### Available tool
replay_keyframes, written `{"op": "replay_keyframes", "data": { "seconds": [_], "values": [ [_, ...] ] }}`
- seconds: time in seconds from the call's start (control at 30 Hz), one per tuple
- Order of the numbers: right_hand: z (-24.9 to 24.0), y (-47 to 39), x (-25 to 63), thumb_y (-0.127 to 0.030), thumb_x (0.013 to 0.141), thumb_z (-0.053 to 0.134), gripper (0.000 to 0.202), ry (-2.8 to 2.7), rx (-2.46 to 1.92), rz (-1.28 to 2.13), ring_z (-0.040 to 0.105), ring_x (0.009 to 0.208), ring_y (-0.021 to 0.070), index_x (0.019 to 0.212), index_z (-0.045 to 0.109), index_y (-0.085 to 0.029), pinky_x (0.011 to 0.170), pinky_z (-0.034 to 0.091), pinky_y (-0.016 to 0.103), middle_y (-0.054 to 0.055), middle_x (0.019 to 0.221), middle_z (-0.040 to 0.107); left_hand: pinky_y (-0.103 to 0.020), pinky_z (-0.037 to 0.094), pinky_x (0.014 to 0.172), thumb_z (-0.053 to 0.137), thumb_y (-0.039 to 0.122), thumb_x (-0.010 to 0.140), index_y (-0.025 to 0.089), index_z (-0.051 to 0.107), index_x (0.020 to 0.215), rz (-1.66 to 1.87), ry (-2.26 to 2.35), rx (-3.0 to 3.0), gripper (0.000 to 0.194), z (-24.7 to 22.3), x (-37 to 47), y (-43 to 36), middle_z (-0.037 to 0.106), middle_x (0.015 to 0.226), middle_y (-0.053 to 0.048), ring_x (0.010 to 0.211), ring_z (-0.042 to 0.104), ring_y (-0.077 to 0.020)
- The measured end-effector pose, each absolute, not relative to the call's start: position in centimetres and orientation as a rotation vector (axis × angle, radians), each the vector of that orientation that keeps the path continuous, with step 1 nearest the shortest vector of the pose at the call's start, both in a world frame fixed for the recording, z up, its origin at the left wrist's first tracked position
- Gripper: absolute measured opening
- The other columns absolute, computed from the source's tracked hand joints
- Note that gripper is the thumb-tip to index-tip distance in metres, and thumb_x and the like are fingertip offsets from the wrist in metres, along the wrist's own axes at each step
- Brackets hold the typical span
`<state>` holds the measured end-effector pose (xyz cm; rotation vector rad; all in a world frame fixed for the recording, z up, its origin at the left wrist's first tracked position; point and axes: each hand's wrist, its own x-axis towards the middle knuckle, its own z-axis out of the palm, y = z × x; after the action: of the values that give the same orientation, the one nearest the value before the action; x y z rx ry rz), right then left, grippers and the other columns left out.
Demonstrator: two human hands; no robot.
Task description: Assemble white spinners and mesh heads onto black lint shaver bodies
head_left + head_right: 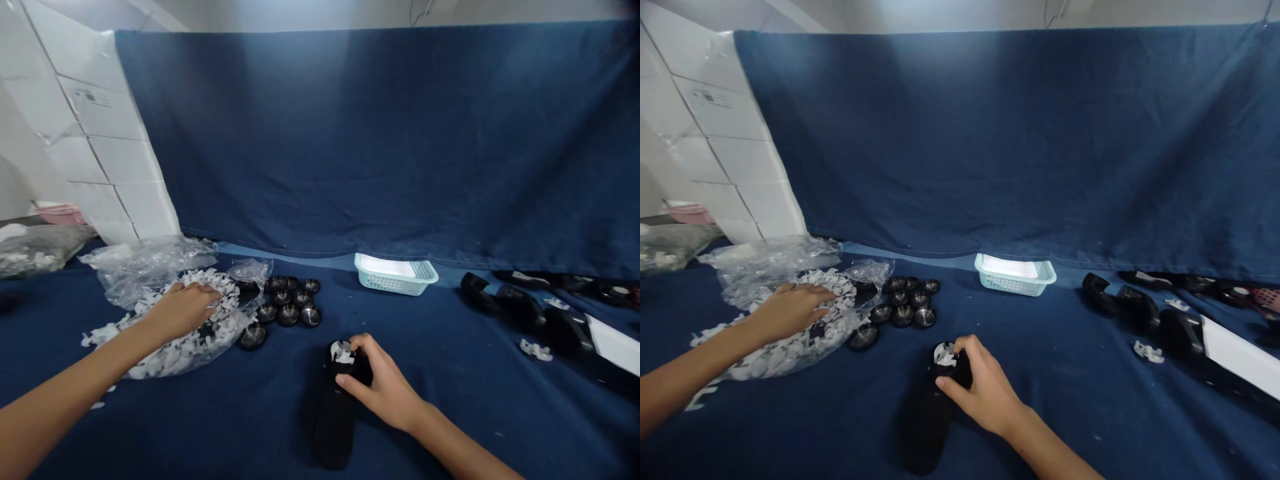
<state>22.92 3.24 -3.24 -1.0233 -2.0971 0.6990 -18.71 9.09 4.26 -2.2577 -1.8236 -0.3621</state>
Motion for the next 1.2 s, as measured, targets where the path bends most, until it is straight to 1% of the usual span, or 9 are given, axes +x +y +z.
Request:
{"op": "replay_keyframes", "data": {
  "seconds": [0.17,0.3,0.4,0.47,0.57,0.7,0.8,0.97,1.2],
  "values": [
    [-3.2,3.2,23.0,-0.027,0.086,0.063,0.028,-2.110,-1.009,0.698,0.057,0.097,0.0199,0.106,0.044,-0.024,0.087,0.047,0.035,0.003,0.107,0.057,-0.036,0.038,0.085,0.052,0.020,0.085,0.019,0.065,0.089,-0.133,-1.726,-2.263,0.014,4.8,-18.4,8.8,0.070,0.102,-0.007,0.101,0.060,-0.0310],
    [-3.3,3.2,23.0,-0.027,0.087,0.062,0.031,-2.133,-1.003,0.678,0.057,0.099,0.0215,0.113,0.044,-0.025,0.089,0.047,0.038,0.004,0.111,0.057,-0.034,0.039,0.078,0.048,0.022,0.089,0.017,0.064,0.081,-0.081,-1.726,-2.206,0.019,5.2,-18.0,8.9,0.070,0.095,-0.008,0.092,0.062,-0.0299],
    [-3.3,3.2,23.0,-0.026,0.088,0.061,0.034,-2.161,-0.983,0.658,0.057,0.104,0.0224,0.117,0.044,-0.026,0.092,0.046,0.040,0.005,0.115,0.057,-0.032,0.039,0.076,0.046,0.024,0.089,0.018,0.063,0.077,-0.088,-1.738,-2.163,0.021,5.5,-17.8,8.8,0.071,0.091,-0.006,0.088,0.063,-0.0276],
    [-3.2,3.2,23.0,-0.026,0.089,0.060,0.031,-2.182,-0.970,0.647,0.057,0.106,0.0228,0.117,0.046,-0.027,0.094,0.046,0.040,0.005,0.116,0.057,-0.032,0.039,0.077,0.044,0.024,0.090,0.019,0.064,0.082,-0.128,-1.747,-2.121,0.022,5.7,-17.6,8.6,0.071,0.091,-0.005,0.089,0.064,-0.0275],
    [-3.2,3.1,23.0,-0.027,0.090,0.059,0.031,-2.201,-0.964,0.634,0.057,0.107,0.0234,0.119,0.047,-0.027,0.094,0.047,0.041,0.005,0.117,0.057,-0.036,0.040,0.078,0.040,0.026,0.090,0.019,0.065,0.090,-0.214,-1.762,-2.060,0.025,5.9,-17.4,8.5,0.072,0.095,-0.009,0.092,0.065,-0.0310],
    [-3.0,3.1,22.9,-0.028,0.092,0.058,0.044,-2.218,-0.966,0.628,0.056,0.112,0.0233,0.133,0.041,-0.031,0.097,0.046,0.042,0.006,0.125,0.055,-0.040,0.043,0.080,0.042,0.032,0.088,0.019,0.067,0.093,-0.263,-1.741,-2.121,0.029,5.6,-17.0,8.9,0.072,0.102,-0.013,0.096,0.065,-0.0349],
    [-3.0,3.1,22.9,-0.029,0.093,0.057,0.043,-2.235,-0.971,0.631,0.056,0.113,0.0230,0.134,0.045,-0.034,0.099,0.047,0.042,0.005,0.127,0.054,-0.040,0.044,0.081,0.043,0.037,0.089,0.019,0.068,0.095,-0.254,-1.702,-2.226,0.031,5.2,-16.2,9.1,0.072,0.101,-0.012,0.094,0.066,-0.0327],
    [-3.0,3.2,23.0,-0.032,0.093,0.057,0.041,-2.230,-0.965,0.609,0.056,0.117,0.0236,0.133,0.049,-0.034,0.101,0.047,0.042,0.005,0.129,0.055,-0.037,0.045,0.078,0.044,0.040,0.090,0.019,0.069,0.092,-0.272,-1.650,-2.343,0.032,4.9,-14.0,9.1,0.071,0.093,-0.009,0.087,0.065,-0.0290],
    [-3.0,3.3,23.0,-0.034,0.093,0.058,0.038,-2.234,-0.973,0.577,0.053,0.124,0.0248,0.131,0.051,-0.034,0.104,0.045,0.045,0.005,0.132,0.057,-0.034,0.045,0.082,0.044,0.038,0.093,0.020,0.069,0.095,-0.345,-1.585,-2.466,0.031,5.1,-10.9,8.5,0.070,0.098,-0.007,0.090,0.064,-0.0251]
  ]
}}
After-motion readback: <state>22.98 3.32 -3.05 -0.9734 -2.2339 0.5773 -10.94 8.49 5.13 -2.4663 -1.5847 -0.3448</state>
